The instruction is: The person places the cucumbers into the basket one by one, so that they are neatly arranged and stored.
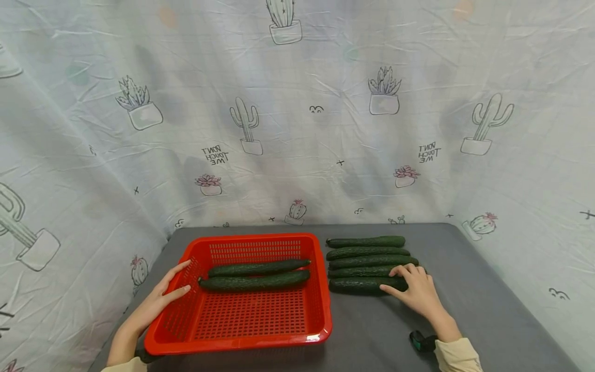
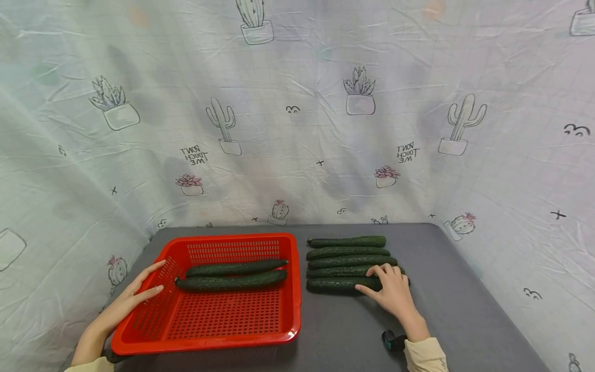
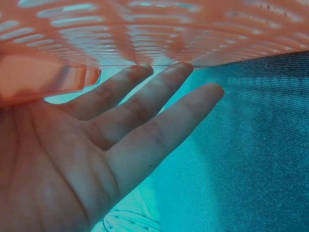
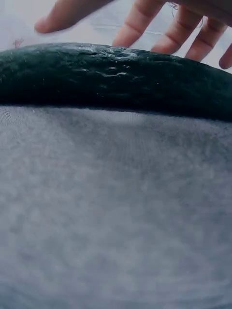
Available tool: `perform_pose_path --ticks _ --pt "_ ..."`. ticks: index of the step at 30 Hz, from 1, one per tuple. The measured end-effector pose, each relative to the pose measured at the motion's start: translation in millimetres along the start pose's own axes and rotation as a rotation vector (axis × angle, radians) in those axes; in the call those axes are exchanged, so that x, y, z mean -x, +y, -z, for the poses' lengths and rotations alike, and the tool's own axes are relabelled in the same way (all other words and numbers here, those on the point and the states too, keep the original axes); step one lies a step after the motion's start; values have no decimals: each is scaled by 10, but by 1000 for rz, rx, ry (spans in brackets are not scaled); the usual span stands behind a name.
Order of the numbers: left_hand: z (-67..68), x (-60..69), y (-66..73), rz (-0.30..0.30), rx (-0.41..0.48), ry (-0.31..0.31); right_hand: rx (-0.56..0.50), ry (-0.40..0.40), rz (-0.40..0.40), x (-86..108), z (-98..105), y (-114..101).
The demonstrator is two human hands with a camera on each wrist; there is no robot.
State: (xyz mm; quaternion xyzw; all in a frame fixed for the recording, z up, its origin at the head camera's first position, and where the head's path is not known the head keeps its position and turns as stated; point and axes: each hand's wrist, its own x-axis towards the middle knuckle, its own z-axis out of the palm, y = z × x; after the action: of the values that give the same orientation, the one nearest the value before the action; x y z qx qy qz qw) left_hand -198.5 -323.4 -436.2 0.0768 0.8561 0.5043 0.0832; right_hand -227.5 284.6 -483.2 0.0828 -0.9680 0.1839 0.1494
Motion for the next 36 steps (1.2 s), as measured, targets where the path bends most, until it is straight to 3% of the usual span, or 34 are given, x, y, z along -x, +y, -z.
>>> perform_pose_path --ticks 11,16,26,36 --pt "23 -6 -1 36 12 -10 -8 -21 33 37 -69 57" --pt "22 -15 -8 42 13 -13 40 -31 52 59 -84 57" --pt "-15 -14 7 28 15 -7 70 85 128 78 -174 101" --pt "4 -24 -8 32 12 -14 14 -14 124 162 -196 145"
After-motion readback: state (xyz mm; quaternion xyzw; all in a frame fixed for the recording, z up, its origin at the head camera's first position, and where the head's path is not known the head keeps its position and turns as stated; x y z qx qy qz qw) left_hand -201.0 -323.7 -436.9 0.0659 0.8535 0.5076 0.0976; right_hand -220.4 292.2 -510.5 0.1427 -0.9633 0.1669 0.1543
